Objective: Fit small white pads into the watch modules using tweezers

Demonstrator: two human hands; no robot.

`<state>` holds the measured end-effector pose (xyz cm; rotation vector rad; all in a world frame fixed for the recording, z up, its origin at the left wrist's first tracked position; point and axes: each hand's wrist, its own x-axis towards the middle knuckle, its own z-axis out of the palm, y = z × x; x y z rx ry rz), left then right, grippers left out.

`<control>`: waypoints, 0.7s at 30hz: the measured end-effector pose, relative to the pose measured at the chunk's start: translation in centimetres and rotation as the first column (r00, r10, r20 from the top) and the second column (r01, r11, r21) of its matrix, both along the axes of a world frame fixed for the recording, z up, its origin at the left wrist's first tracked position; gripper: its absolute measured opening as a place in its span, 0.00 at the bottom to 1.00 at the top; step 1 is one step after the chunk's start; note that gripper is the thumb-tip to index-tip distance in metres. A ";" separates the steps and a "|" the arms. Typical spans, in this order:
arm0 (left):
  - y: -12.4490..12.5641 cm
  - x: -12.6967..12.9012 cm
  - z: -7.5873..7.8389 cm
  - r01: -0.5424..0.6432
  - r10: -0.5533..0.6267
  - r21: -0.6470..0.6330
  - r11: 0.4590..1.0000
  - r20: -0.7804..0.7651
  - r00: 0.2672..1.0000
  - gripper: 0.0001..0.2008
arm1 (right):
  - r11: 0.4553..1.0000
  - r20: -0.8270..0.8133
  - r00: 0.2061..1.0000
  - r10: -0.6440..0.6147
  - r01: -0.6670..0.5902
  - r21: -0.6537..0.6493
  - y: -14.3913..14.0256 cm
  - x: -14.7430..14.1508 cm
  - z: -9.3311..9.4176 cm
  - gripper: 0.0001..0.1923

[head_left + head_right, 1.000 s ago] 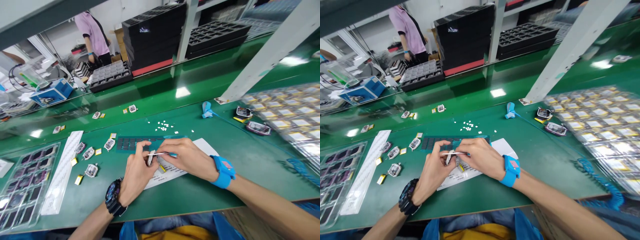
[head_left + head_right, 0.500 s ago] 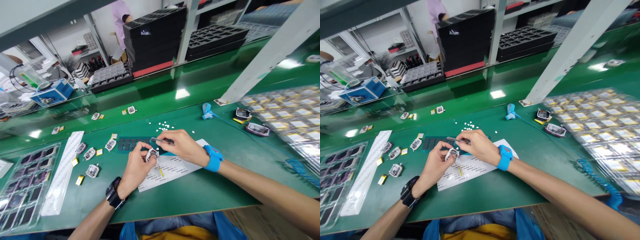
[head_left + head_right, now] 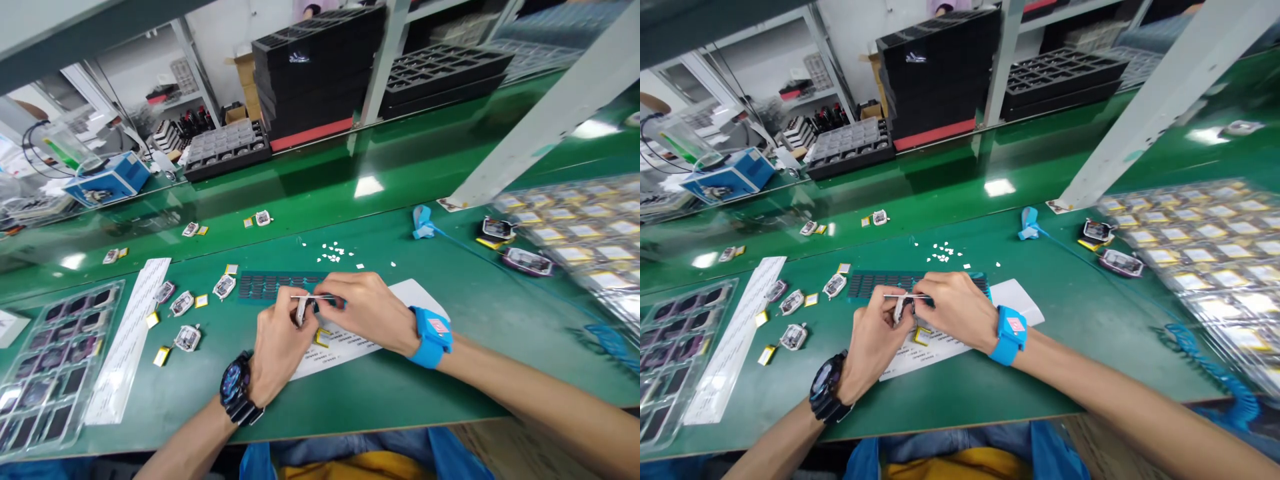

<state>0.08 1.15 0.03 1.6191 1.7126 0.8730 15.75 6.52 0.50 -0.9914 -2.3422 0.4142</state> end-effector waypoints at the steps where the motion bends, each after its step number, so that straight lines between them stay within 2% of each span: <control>1: 0.0 0.0 -0.2 0.001 -0.001 0.012 1.000 0.000 1.000 0.09 | 1.000 0.026 1.000 -0.007 0.006 0.017 -0.1 0.0 0.0 0.12; 7: -0.2 -0.1 -1.2 -0.031 0.035 0.070 0.997 -0.066 0.997 0.09 | 0.994 0.262 0.965 -0.032 0.004 0.108 -0.7 -0.4 0.5 0.11; 11: -0.2 -0.1 -1.2 -0.028 0.035 0.075 0.997 -0.094 0.995 0.09 | 0.996 0.377 0.926 -0.025 -0.010 0.091 -0.9 -0.8 1.3 0.09; 16: -0.2 0.0 -1.1 -0.027 0.031 0.055 0.998 -0.070 0.997 0.08 | 0.999 0.450 0.892 -0.039 0.024 0.038 -0.9 -1.1 1.9 0.07; 21: -0.3 0.0 -1.2 -0.019 0.024 0.054 0.998 -0.087 0.996 0.08 | 0.997 0.463 0.885 -0.047 0.014 0.075 -1.2 -1.3 1.6 0.06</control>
